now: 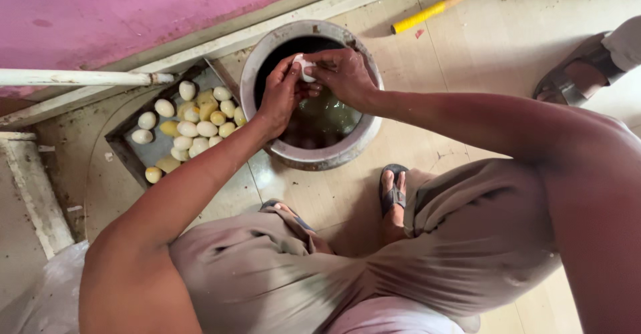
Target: The person peels boiled eggs by hand, cracking the shells against a metal pot and placing the peeled eggs onto a tray.
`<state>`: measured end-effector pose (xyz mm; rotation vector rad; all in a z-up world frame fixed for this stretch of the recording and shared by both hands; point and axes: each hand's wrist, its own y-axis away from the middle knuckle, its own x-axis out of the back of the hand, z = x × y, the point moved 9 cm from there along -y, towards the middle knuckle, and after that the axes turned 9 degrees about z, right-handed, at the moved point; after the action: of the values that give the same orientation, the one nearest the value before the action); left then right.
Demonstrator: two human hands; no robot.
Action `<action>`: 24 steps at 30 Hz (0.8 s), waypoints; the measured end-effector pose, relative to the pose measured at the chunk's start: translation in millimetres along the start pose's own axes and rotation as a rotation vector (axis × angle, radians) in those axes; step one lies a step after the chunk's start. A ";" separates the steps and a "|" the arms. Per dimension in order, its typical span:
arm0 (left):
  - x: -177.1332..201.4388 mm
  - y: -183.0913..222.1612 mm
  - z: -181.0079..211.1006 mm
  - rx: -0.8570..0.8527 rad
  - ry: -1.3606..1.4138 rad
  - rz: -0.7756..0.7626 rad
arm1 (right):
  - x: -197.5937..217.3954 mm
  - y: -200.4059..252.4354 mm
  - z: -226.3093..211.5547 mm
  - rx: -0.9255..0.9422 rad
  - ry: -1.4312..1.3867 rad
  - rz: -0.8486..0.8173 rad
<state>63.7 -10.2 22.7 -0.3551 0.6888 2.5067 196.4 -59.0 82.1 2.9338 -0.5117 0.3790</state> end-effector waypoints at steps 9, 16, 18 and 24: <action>-5.2 7.0 7.6 0.051 0.107 -0.052 | 1.8 -2.4 2.3 -0.071 -0.238 0.031; -12.3 13.1 25.5 -0.067 -0.066 -0.110 | 0.6 1.3 -10.5 -0.043 -0.059 -0.013; -11.7 12.4 23.7 -0.049 -0.025 -0.137 | 0.6 -0.7 -1.1 -0.112 -0.159 0.005; 1.1 -5.2 8.0 -0.058 -0.009 -0.161 | -3.1 -5.3 4.8 0.056 0.012 0.050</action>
<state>64.7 -1.6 26.9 -0.4028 0.5620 2.3777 196.5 -54.0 76.1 2.9750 -0.5832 0.4235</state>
